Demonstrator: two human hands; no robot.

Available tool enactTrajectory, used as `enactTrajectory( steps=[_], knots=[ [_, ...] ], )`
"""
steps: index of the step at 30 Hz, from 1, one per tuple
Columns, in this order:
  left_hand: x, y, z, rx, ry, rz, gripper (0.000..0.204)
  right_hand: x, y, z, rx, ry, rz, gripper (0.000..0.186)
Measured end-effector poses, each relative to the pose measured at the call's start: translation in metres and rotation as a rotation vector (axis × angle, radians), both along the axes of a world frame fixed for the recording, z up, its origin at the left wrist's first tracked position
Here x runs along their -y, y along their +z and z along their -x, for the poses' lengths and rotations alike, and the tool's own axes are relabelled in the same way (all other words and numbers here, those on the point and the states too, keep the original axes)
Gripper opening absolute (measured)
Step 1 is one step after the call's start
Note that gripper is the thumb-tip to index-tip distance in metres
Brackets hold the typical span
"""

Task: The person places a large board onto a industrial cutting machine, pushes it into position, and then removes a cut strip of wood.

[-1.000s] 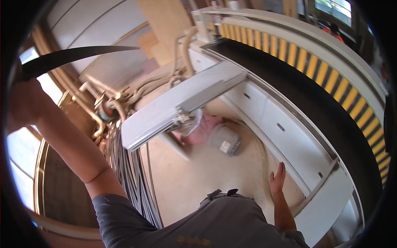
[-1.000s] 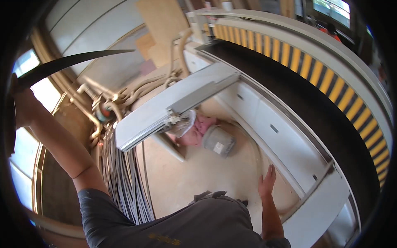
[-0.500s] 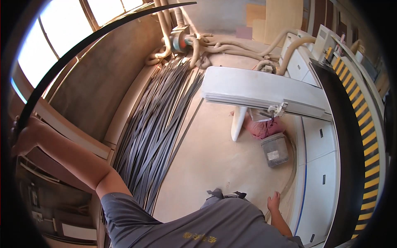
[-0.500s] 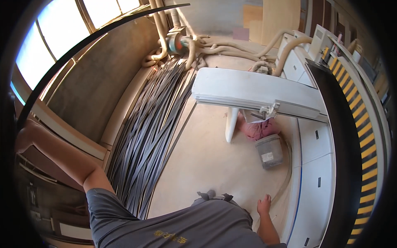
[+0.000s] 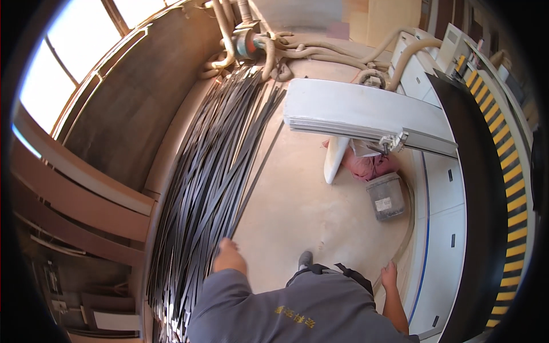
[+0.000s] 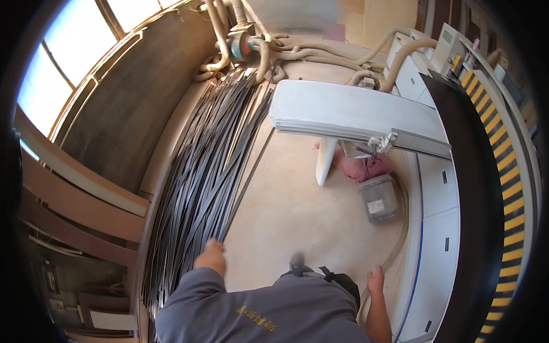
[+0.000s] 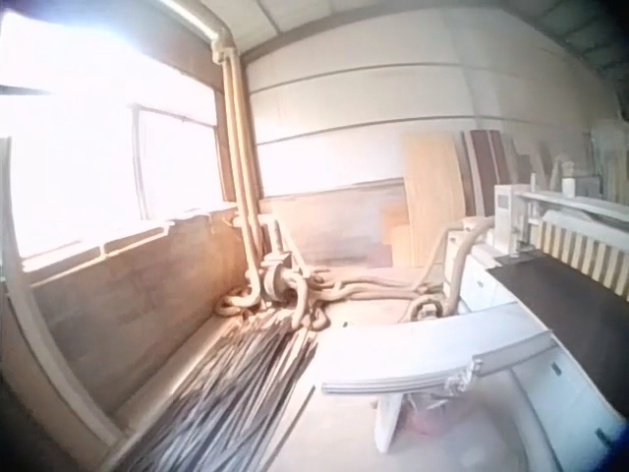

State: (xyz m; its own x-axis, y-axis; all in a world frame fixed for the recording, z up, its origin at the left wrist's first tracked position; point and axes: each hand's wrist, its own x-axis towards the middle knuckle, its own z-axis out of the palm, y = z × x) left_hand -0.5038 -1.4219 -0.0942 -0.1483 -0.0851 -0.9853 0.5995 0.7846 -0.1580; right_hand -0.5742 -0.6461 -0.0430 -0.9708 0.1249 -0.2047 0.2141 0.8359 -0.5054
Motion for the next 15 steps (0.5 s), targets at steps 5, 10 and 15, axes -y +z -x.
enactTrajectory(
  steps=[5, 10, 15],
  knots=[
    [-0.373, -0.151, 0.159, -0.504, 1.031, -1.062, 0.038, -0.057, 0.067, -0.052, -0.183, -0.291, 0.073, 0.048],
    [-0.653, 0.047, 0.240, -0.287, 0.564, -1.506, 0.049, -0.189, 0.088, -0.156, -0.475, -0.773, -0.122, 0.044],
    [-0.844, 0.107, 0.274, -0.126, 0.676, -1.412, 0.065, -0.353, 0.060, -0.413, -0.561, -1.422, -0.652, 0.050]
  ],
)
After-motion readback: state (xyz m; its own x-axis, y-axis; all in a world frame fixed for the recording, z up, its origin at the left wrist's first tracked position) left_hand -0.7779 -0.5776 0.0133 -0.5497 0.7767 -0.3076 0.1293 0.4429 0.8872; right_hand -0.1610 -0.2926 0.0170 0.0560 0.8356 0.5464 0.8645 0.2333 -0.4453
